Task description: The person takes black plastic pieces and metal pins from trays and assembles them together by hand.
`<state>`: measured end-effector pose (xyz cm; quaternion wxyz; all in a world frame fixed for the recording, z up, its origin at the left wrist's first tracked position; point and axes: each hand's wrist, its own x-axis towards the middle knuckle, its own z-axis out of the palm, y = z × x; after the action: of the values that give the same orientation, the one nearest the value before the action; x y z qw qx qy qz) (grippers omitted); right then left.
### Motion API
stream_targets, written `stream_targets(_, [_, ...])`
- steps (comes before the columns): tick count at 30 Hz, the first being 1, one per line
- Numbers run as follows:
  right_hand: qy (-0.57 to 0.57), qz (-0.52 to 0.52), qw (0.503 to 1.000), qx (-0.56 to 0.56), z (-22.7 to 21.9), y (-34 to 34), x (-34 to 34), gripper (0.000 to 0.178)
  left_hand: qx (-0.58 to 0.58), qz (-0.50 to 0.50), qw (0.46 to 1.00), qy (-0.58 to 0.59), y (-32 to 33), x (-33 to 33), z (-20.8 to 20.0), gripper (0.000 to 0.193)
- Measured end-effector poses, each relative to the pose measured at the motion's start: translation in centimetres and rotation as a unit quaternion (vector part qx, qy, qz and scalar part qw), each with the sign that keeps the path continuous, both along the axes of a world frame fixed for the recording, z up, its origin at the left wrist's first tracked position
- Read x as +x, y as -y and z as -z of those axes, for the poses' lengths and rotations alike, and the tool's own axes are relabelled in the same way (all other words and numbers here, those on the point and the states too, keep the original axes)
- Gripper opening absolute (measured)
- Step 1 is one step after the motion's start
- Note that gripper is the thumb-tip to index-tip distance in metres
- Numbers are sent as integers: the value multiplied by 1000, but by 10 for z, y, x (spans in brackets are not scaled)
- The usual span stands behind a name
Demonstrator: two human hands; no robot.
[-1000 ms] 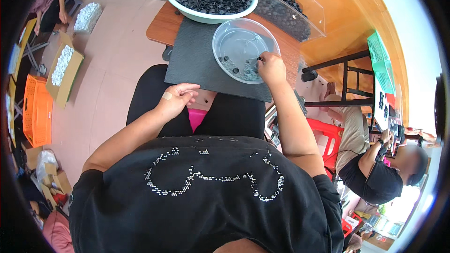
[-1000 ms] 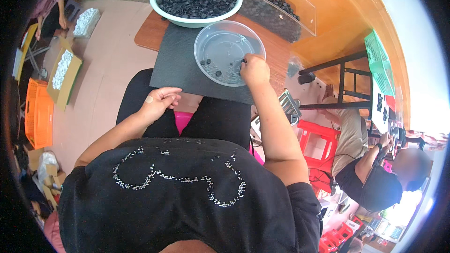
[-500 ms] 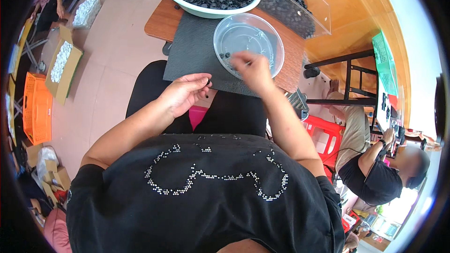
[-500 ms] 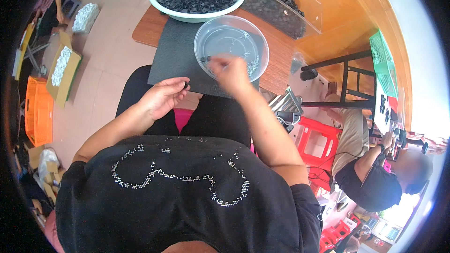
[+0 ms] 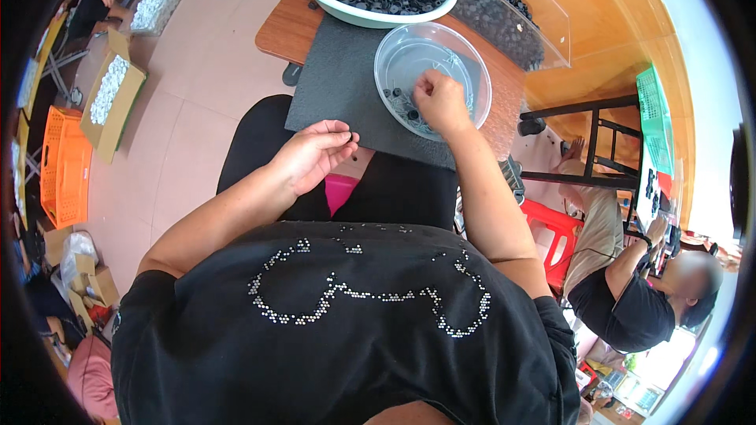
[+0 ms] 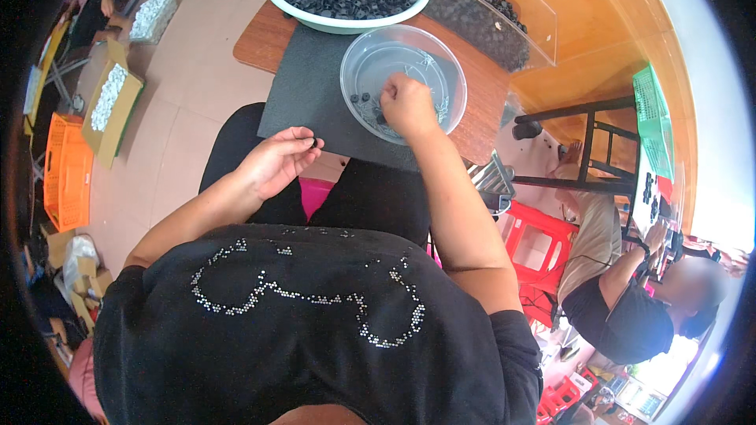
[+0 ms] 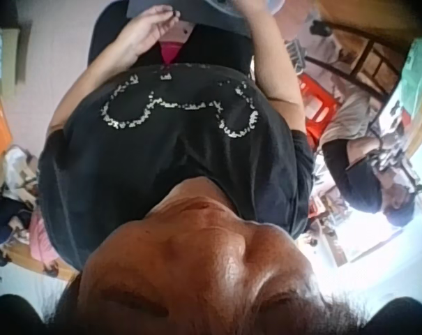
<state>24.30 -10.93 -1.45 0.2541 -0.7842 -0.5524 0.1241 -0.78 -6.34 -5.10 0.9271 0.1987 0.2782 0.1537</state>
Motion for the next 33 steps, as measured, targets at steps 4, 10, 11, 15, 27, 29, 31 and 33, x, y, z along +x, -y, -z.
stream_targets(4, [15,-84,992,88,6,-5,-15,16,-10,0,1000,-23,-1,-3,0,20])
stream_targets(10, [50,-118,992,16,12,-6,-20,19,11,20,1000,-17,-3,-6,1,23])
stream_targets(11, [50,-119,992,16,12,-7,-20,19,10,22,1000,-11,-3,-6,2,23])
stream_targets(15, [20,-75,997,23,7,-5,-21,17,22,29,999,0,-2,-4,-3,24])
stream_targets(27, [-276,-42,959,45,-23,48,-76,14,45,31,998,-3,8,31,-26,26])
stream_targets(29, [-268,-64,961,34,-28,51,-78,15,43,34,998,7,11,31,-26,24])
stream_targets(31, [-288,-67,954,43,-26,53,-76,14,42,34,998,16,12,31,-26,22])
stream_targets(33, [-307,-71,948,52,-26,54,-75,14,29,54,997,43,12,31,-26,16])
